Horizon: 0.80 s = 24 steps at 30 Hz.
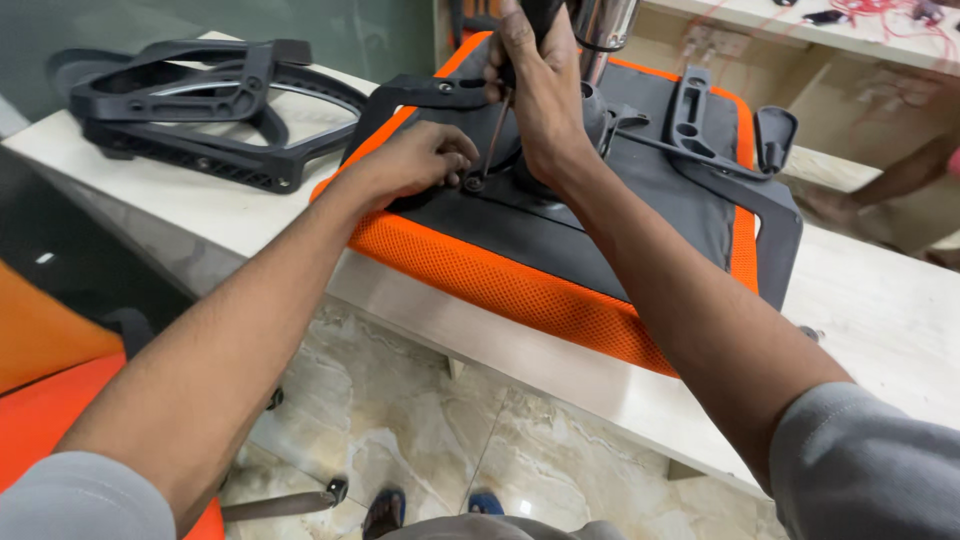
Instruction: The person attaches a black plastic bracket to the underside of an orange office chair seat using a screwdriver and screws. They then place the seat onto a metal chair base and secure it with additional screws and washers.
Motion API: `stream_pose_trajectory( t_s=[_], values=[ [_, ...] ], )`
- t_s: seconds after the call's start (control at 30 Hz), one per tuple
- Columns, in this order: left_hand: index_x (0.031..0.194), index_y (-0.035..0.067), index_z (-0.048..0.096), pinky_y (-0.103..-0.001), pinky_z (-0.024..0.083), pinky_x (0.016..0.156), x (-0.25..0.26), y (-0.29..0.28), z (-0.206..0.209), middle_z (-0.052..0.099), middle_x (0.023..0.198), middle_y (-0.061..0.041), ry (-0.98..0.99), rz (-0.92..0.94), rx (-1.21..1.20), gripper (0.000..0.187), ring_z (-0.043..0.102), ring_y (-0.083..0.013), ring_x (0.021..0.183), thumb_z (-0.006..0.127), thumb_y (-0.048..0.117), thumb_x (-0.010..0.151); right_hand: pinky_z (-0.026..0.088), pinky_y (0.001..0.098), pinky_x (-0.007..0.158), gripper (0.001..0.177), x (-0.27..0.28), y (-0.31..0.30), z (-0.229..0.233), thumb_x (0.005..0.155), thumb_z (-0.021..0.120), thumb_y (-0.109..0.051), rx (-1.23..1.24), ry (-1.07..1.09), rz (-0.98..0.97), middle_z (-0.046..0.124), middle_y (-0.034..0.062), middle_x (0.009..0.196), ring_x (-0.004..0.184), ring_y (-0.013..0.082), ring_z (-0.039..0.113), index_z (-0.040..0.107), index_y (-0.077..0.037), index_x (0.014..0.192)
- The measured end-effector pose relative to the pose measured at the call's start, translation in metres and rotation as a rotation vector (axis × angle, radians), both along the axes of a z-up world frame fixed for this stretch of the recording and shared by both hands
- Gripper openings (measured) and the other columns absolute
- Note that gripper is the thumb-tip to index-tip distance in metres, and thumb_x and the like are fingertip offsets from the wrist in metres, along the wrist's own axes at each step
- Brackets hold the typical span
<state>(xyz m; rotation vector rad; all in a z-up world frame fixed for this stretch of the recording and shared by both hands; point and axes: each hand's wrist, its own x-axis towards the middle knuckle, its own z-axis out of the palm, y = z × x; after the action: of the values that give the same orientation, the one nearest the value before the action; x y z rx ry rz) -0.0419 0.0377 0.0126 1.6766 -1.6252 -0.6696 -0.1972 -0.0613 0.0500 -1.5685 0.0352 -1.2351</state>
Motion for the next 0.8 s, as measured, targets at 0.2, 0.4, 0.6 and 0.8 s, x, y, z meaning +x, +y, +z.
stream_pose_trajectory(
  t_s=[0.2,0.4,0.6,0.8],
  values=[
    [0.126,-0.003,0.062,-0.025,0.059,0.088,0.043,-0.024,-0.003,0.071,0.112,-0.01,0.308,-0.168,0.165,0.031,0.071,-0.0135,0.096,0.056,0.007,0.097,0.046,0.0286,0.062,0.032,0.013,0.012,0.0,0.11,0.061,-0.039,0.02,0.029,-0.108,0.05,0.0001,0.084,0.072,0.0111,0.052,0.049,-0.011,0.115],
    [0.124,-0.005,0.062,-0.023,0.062,0.089,0.058,-0.037,-0.011,0.071,0.111,-0.014,0.448,-0.249,0.169,0.029,0.073,-0.0154,0.098,0.056,0.007,0.098,0.043,0.0261,0.059,0.032,0.02,0.018,-0.004,0.108,0.062,-0.04,0.104,0.052,-0.226,0.048,-0.0015,0.081,0.072,0.0094,0.051,0.048,-0.013,0.119],
    [0.124,-0.004,0.063,-0.024,0.062,0.09,0.055,-0.035,-0.008,0.071,0.109,-0.011,0.428,-0.279,0.162,0.031,0.073,-0.0152,0.096,0.059,0.006,0.095,0.045,0.0255,0.06,0.031,0.024,0.018,-0.007,0.11,0.061,-0.039,0.061,0.037,-0.269,0.047,-0.002,0.083,0.072,0.0092,0.05,0.046,-0.014,0.119],
    [0.113,-0.003,0.067,-0.026,0.056,0.092,0.031,-0.03,0.005,0.071,0.104,-0.008,0.423,-0.506,0.083,0.034,0.071,-0.0124,0.095,0.078,0.008,0.083,0.04,0.0226,0.053,0.03,0.03,0.024,-0.005,0.109,0.057,-0.036,0.011,0.125,-0.331,0.047,-0.0037,0.081,0.067,0.0055,0.046,0.044,-0.015,0.126]
  ],
)
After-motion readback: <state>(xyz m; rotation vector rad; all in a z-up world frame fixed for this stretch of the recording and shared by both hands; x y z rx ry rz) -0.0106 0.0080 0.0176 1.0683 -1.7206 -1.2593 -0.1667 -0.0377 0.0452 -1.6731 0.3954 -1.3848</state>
